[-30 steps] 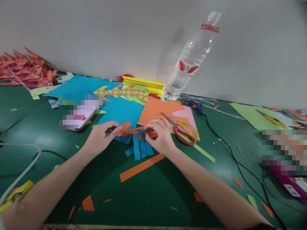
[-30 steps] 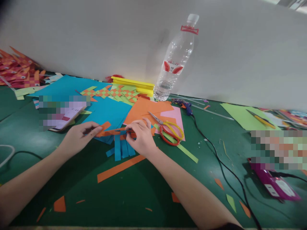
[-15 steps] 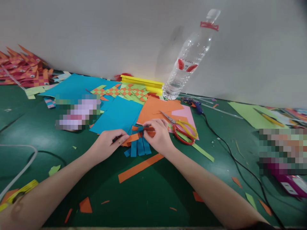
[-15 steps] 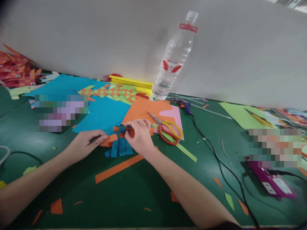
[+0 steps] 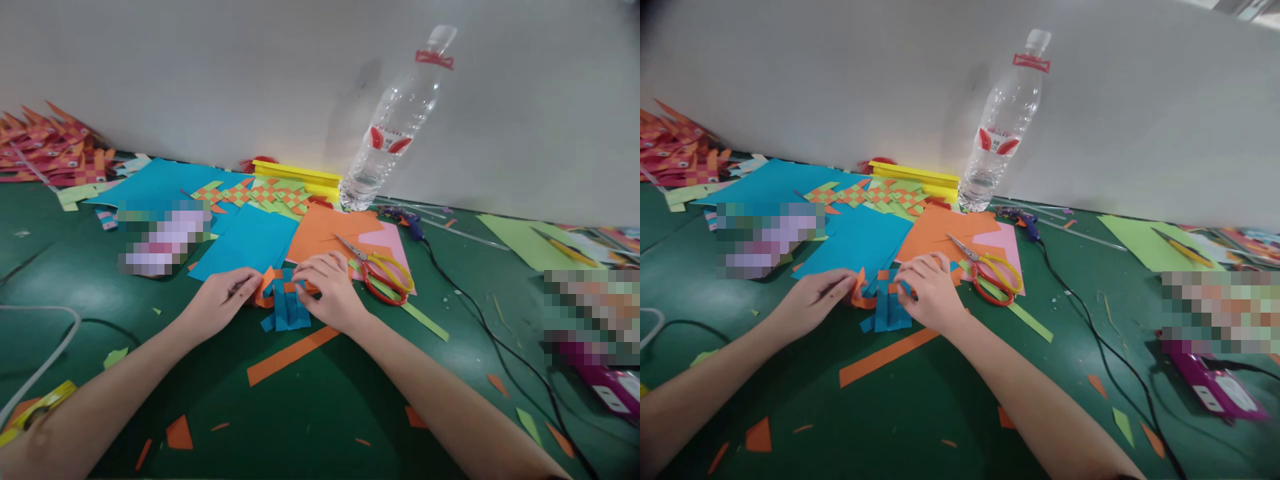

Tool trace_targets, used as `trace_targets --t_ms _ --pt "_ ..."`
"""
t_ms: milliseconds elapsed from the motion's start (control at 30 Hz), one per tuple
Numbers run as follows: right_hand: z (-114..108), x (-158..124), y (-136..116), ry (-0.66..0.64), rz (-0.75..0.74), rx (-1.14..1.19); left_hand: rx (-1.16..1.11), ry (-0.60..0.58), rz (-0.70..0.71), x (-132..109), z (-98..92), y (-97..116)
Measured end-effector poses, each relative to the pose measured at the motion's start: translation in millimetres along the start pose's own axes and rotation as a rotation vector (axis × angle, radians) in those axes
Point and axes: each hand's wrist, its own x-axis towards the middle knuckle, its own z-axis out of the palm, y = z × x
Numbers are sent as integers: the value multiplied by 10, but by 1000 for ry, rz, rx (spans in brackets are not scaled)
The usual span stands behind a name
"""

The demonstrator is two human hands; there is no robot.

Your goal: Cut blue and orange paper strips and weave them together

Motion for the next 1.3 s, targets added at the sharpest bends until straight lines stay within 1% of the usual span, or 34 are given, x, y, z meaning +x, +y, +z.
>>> trace_targets --t_ms 133,233,400,467,600,667,767,900,1067,1167,1300 --pt "39 -21 4 -56 -27 -9 -157 -13 -64 -15 -13 -13" --pt "73 -38 35 -84 -81 -25 -134 -9 -76 -26 -12 -24" --pt "51 -33 62 -104 -108 0 178 25 62 -59 24 -36" --pt "18 -21 62 -137 -114 30 261 23 133 -69 45 -36" --pt "-46 -4 77 -280 -114 104 293 -33 269 -67 75 -32" --pt "-70 -1 84 -346 -90 143 307 -63 292 -63 81 -30" --pt "-94 5 84 -406 -64 175 313 -98 310 -56 87 -28" --pt "-108 17 77 -465 -40 174 308 -90 351 -41 102 -29" --pt "-115 34 70 -488 -24 198 314 -75 351 -18 142 -32" --pt "-118 38 66 -504 -22 211 330 -68 300 -19 173 -27" --pt "-109 38 62 -480 -39 199 358 -116 231 -26 195 -22"
